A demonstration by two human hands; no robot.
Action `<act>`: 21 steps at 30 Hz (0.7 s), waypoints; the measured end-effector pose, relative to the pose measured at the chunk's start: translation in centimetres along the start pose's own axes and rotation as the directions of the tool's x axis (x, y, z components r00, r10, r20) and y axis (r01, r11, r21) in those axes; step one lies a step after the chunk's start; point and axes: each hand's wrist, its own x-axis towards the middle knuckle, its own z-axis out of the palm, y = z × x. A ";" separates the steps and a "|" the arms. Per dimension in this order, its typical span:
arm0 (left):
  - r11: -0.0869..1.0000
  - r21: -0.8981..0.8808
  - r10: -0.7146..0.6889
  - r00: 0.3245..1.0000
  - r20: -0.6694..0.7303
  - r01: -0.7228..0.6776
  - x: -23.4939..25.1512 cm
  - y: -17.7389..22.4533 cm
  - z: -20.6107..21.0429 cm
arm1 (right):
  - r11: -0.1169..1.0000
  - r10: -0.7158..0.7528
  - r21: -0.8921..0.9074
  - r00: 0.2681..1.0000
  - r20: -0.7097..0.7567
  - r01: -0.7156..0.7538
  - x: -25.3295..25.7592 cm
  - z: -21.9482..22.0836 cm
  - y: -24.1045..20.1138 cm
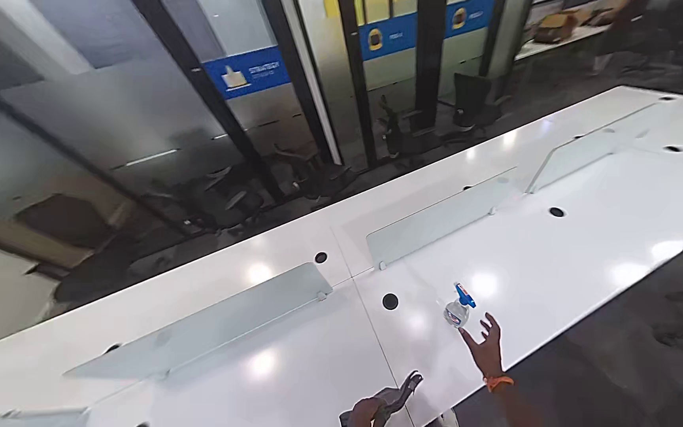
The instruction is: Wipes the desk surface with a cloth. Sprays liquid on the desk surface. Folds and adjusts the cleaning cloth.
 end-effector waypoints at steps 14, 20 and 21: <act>0.817 -0.253 -0.575 0.710 -0.406 0.518 -10.6 3.6 4.0 | 0.977 -0.208 0.146 0.861 0.464 0.157 13.8 5.3 1.6; 0.751 -0.422 -0.658 0.525 -0.539 0.508 -16.3 1.8 7.1 | 0.951 -0.300 0.107 0.794 0.528 0.288 9.0 8.0 0.6; 0.733 -0.451 -0.677 0.487 -0.551 0.509 -17.3 1.5 7.4 | 0.950 -0.308 0.120 0.791 0.529 0.289 7.9 8.6 0.3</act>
